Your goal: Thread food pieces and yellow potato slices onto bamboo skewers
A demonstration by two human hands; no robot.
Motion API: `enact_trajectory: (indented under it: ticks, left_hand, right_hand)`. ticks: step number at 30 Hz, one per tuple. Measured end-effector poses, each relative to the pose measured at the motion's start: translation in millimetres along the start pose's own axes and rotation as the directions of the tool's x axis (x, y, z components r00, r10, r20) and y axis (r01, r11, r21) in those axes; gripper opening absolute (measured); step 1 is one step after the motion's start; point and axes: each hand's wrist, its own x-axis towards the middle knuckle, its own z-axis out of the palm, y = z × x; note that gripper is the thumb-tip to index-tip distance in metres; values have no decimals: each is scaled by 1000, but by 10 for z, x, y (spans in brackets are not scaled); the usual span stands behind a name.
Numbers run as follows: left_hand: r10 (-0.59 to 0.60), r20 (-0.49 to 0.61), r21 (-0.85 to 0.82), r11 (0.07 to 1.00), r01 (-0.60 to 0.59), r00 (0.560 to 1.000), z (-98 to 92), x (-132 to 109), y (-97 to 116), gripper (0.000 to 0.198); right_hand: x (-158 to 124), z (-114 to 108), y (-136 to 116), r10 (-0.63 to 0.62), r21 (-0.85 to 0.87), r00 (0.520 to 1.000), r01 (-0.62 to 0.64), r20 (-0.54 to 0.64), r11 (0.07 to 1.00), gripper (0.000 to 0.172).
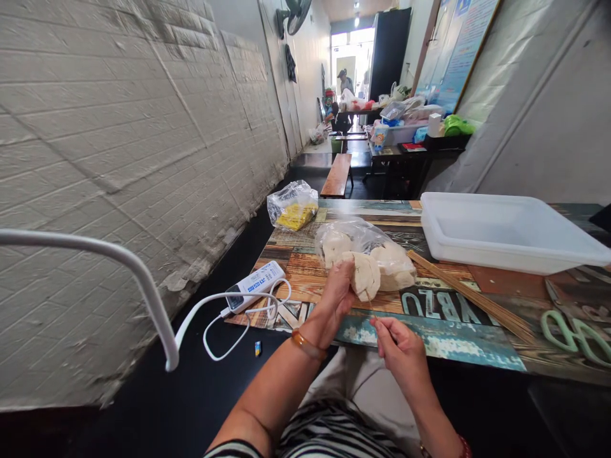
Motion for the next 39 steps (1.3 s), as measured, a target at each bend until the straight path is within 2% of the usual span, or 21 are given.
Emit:
enact_trajectory:
  ticks: [3,5,7,11,13,15,18,22,27,31,35,39]
  left_hand:
    - [-43,-28,0,999,43,999,-29,13,42,17]
    - [-101,-9,27,994,102,995,-70,25,96,23]
    - [-106,27,77,992,103,994,-126,42,173,24]
    - [0,97,274,961,-26,995,-227,101,393,19]
    - [46,150,408,907,-105,988,-237,157,531,21]
    - [136,186,474,855,-210,973,-210,237,673,27]
    - [217,213,457,840,-293,953,-131,376,856,25]
    - [183,235,447,852,-274,955,-61,496,1002,18]
    - [184,244,504,815,-287,952,-100,508,1091,23]
    - [276,198,542,769,-340,941,-185,551,1102,27]
    - [338,135,563,747,-353,931,-251,598,1057,27]
    - [345,189,542,744,-390,920,-259,532,1036,30]
  right_hand:
    - [3,-25,7,25,50,1000,-25,9,998,39]
    - [2,-63,15,40,82,999,-40,2,996,40]
    - [1,-116,20,49,111,999,-48,-5,993,41]
    - [17,-235,16,34,128,999,-30,-31,991,41]
    - [45,-281,6,21,90,999,-16,-45,996,40]
    - [87,-309,-9,3,31,999,-2,-54,1000,39]
    - [156,-311,-37,-19,-30,999,17,-51,999,38]
    - [226,-271,-79,-36,-62,999,35,-22,997,36]
    - [320,-209,-96,-25,-21,1000,25,2,999,35]
    - [438,-128,-125,-14,39,999,13,37,999,37]
    - [600,12,-185,-64,0,998,64,23,998,37]
    - [781,237,-212,-89,-55,996,90,18,994,37]
